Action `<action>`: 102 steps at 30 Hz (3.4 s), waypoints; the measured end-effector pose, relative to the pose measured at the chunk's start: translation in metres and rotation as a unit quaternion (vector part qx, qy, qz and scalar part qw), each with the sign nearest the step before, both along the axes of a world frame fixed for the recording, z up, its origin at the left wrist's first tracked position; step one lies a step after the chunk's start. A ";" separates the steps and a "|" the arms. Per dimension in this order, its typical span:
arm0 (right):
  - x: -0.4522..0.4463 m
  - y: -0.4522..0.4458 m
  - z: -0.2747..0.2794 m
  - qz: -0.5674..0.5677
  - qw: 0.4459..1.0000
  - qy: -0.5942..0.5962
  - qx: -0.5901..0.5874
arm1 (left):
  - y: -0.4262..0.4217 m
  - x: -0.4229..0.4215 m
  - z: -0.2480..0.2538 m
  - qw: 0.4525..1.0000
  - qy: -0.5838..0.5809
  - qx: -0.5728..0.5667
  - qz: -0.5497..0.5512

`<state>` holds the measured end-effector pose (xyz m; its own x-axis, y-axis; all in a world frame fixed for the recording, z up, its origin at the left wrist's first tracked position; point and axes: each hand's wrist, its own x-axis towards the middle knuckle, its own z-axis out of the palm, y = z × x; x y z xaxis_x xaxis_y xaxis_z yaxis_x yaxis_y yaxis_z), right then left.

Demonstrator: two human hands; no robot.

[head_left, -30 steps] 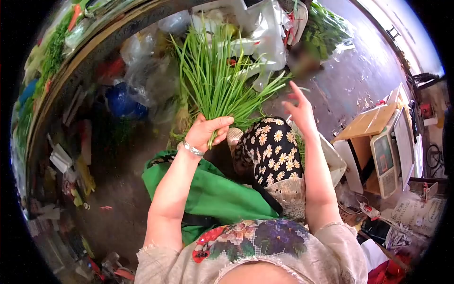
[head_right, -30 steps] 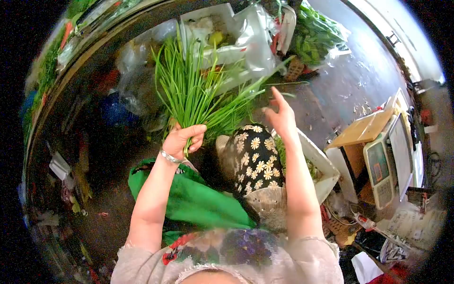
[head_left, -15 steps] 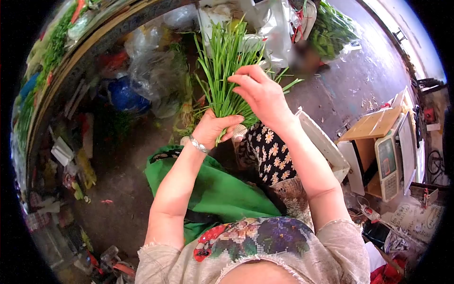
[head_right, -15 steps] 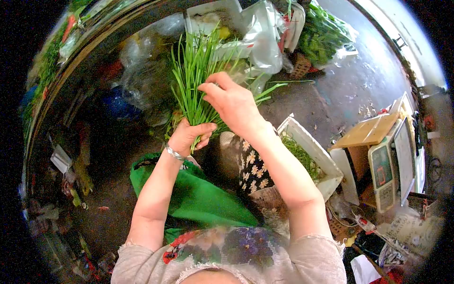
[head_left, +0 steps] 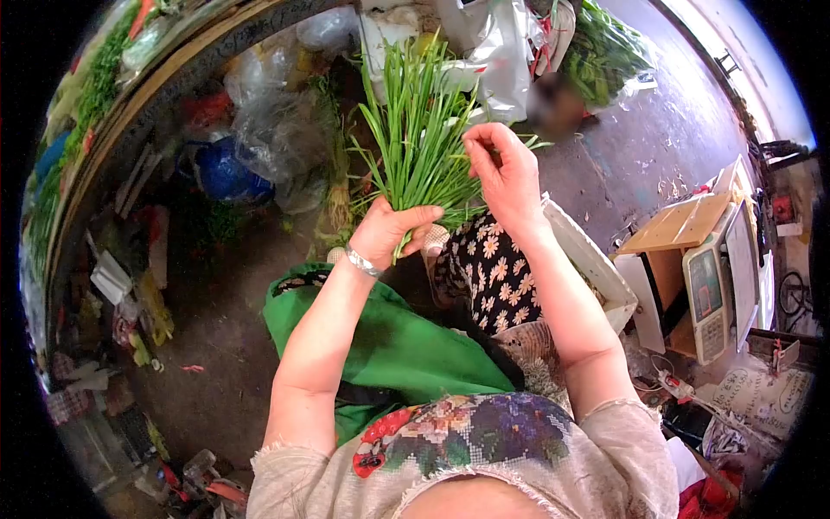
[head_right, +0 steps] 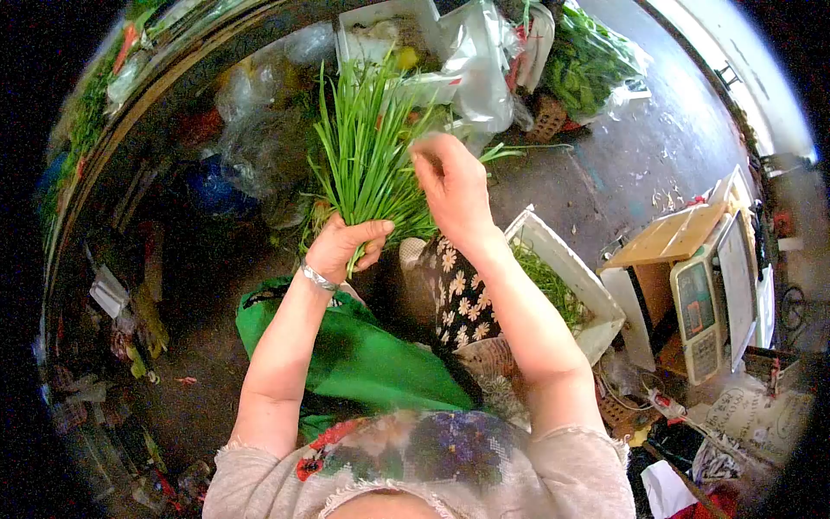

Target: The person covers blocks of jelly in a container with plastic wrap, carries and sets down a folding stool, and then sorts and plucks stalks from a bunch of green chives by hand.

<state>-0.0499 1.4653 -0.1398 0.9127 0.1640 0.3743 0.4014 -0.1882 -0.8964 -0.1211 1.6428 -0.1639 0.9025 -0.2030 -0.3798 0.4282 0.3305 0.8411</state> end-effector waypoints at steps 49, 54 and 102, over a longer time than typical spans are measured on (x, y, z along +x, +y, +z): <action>-0.008 -0.028 -0.017 0.090 0.970 0.201 0.099 | -0.004 0.000 0.001 0.998 -0.002 -0.022 0.061; -0.004 -0.029 -0.021 0.057 0.979 0.170 0.095 | -0.005 0.000 0.003 0.998 0.010 -0.010 0.054; 0.023 -0.049 -0.011 0.129 0.964 -0.125 -0.196 | -0.003 0.001 0.002 0.999 0.045 0.013 -0.007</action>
<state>-0.0264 1.4160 -0.1503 0.7120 0.5470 0.4402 0.6741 -0.3570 -0.6467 -0.1203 1.6403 -0.1615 0.8614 -0.2044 -0.4651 0.5074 0.3030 0.8067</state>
